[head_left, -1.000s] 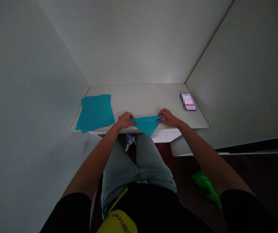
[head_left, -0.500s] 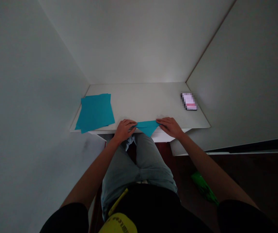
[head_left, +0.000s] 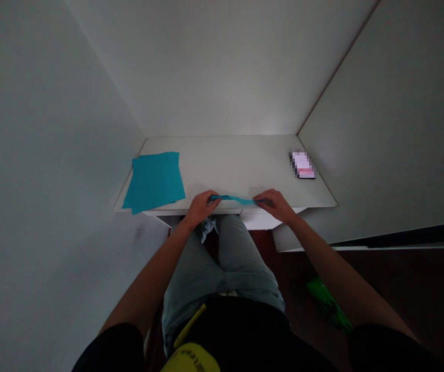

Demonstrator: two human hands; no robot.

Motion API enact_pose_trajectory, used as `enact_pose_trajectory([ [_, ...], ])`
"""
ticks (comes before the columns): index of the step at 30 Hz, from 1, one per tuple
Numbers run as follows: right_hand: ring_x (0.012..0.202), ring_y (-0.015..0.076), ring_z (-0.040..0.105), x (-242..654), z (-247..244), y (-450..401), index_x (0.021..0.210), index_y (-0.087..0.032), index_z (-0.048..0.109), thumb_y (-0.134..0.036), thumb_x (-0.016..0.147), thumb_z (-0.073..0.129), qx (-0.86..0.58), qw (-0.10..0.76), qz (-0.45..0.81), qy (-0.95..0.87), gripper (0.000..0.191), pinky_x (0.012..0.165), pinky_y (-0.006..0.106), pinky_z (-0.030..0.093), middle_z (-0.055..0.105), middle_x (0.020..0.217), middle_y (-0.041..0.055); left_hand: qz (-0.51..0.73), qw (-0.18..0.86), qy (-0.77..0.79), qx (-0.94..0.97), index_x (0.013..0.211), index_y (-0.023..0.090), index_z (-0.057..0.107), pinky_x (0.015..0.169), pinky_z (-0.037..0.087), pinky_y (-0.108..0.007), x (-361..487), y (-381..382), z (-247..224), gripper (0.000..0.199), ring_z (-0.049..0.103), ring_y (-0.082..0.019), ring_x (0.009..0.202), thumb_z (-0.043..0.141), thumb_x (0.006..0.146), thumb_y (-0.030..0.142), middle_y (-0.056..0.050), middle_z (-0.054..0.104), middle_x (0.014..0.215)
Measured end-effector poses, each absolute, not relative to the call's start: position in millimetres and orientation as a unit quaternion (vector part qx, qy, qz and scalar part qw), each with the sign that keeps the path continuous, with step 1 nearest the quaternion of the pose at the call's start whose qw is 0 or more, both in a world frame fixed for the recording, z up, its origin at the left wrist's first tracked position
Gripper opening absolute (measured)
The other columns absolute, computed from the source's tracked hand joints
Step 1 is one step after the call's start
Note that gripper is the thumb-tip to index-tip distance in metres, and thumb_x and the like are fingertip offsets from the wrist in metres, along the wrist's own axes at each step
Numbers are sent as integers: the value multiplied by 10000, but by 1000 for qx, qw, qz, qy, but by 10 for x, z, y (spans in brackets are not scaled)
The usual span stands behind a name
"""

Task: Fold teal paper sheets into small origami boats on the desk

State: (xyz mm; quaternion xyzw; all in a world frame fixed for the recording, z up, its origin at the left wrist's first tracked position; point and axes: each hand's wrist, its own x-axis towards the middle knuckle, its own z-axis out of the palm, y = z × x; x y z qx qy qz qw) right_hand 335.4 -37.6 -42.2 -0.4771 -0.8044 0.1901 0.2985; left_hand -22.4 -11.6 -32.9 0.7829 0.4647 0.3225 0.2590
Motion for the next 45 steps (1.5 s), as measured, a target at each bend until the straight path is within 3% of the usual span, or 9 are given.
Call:
enact_pose_trajectory([
  [3, 828, 260, 726, 3305, -404, -225, 1075, -244, 749, -523, 998, 654, -528, 356, 261, -726, 305, 787, 403, 544, 792, 896, 63, 363, 328, 477, 730, 1051, 222, 678, 726, 505, -292, -130, 75, -312, 182, 667, -168, 747, 716, 972, 382, 22, 725, 815],
  [8, 671, 186, 603, 3119, -436, 89, 1071, -260, 611, -560, 891, 707, -546, 456, 308, -632, 363, 665, 328, 490, 678, 776, -16, 433, 389, 491, 648, 1003, 230, 578, 656, 476, -263, -1, 277, -350, 211, 620, -127, 632, 729, 935, 362, 48, 676, 760],
  [12, 716, 189, 593, 3071, -465, 181, 997, -238, 663, -482, 899, 666, -562, 462, 263, -633, 262, 701, 340, 488, 705, 840, 23, 419, 389, 497, 653, 988, 209, 670, 653, 474, -263, -7, 288, -368, 193, 623, -124, 659, 759, 905, 358, 11, 710, 830],
  [16, 755, 203, 625, 3104, -478, 136, 1076, -219, 772, -451, 938, 616, -552, 443, 263, -656, 312, 761, 375, 524, 771, 961, 71, 404, 384, 500, 663, 1011, 192, 765, 664, 493, -270, -37, 264, -374, 240, 629, -140, 693, 802, 872, 384, -11, 731, 827],
  [20, 742, 199, 630, 3099, -492, 93, 1153, -226, 812, -511, 923, 701, -542, 439, 258, -669, 383, 760, 383, 556, 770, 992, 83, 410, 384, 500, 659, 1063, 188, 803, 686, 519, -278, -44, 254, -392, 359, 630, -145, 702, 882, 796, 414, -15, 749, 822],
  [25, 740, 209, 647, 3072, -502, 92, 1214, -237, 824, -609, 918, 741, -547, 425, 243, -679, 483, 756, 401, 580, 750, 957, 88, 418, 363, 516, 653, 1061, 194, 825, 679, 501, -287, -55, 250, -411, 359, 624, -152, 680, 848, 835, 473, -5, 728, 746],
  [33, 686, 200, 615, 3042, -455, 66, 1260, -216, 823, -748, 851, 772, -551, 432, 259, -665, 672, 714, 394, 573, 728, 896, 79, 432, 360, 519, 643, 937, 196, 776, 657, 473, -290, -74, 255, -419, 362, 615, -158, 658, 768, 890, 555, -4, 714, 727],
  [40, 676, 187, 603, 3014, -417, 50, 1200, -220, 832, -768, 871, 737, -554, 432, 257, -664, 646, 715, 382, 565, 721, 881, 70, 411, 355, 521, 658, 959, 219, 664, 694, 491, -295, -50, 229, -425, 285, 678, -172, 676, 718, 958, 499, -2, 741, 755],
  [45, 684, 194, 614, 3005, -414, 48, 1208, -213, 823, -761, 863, 747, -556, 426, 252, -668, 652, 712, 389, 572, 732, 915, 82, 398, 305, 514, 696, 856, 213, 678, 701, 471, -299, -40, 222, -391, 270, 606, -157, 671, 731, 976, 450, 12, 657, 733],
])
